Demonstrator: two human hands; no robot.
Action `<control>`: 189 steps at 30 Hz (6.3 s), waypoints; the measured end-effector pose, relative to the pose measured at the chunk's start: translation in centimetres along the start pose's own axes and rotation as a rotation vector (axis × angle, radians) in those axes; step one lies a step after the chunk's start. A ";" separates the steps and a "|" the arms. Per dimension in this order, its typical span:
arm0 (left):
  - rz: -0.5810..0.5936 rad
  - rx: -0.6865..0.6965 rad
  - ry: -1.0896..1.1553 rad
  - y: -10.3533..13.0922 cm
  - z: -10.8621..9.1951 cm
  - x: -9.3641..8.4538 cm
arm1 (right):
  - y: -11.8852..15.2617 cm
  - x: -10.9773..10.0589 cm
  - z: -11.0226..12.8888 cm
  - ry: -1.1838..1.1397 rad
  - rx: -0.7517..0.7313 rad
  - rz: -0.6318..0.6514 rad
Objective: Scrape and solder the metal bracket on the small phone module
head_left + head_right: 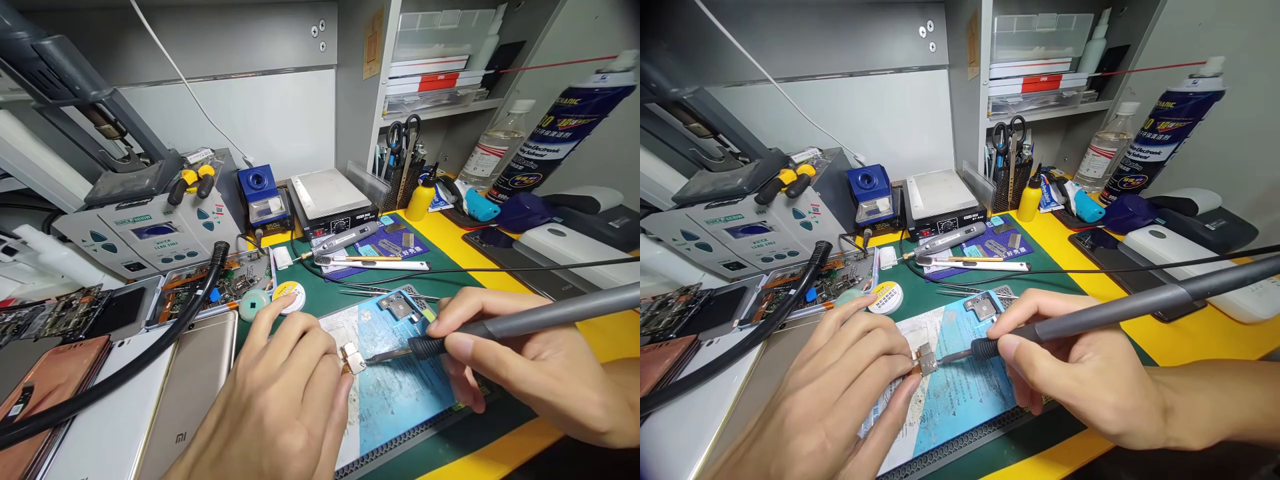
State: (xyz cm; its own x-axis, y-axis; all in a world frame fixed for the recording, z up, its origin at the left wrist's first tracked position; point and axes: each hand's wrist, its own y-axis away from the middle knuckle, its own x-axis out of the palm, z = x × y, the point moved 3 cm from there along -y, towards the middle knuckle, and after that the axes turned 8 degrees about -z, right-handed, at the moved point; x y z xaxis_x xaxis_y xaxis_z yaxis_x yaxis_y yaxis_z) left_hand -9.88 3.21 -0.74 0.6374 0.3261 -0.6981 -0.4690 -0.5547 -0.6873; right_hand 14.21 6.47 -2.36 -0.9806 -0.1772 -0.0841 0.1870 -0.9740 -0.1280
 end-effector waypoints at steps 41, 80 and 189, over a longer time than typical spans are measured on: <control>0.049 -0.039 0.010 -0.7 -0.3 0.0 | 0.2 -0.1 0.0 0.014 0.020 0.007; 0.034 0.020 -0.101 -0.3 0.1 0.3 | 0.0 0.1 0.4 0.041 0.026 -0.003; 0.001 -0.020 0.001 -0.4 -0.1 -0.1 | 0.5 0.2 0.1 0.066 -0.055 -0.020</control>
State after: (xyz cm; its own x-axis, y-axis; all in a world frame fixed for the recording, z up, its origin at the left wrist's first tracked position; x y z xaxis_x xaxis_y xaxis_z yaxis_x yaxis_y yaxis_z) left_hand -9.70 3.33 -0.43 0.6375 0.3246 -0.6988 -0.4573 -0.5706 -0.6822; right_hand 14.10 5.95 -2.38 -0.9785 -0.1459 -0.1457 0.1717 -0.9678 -0.1839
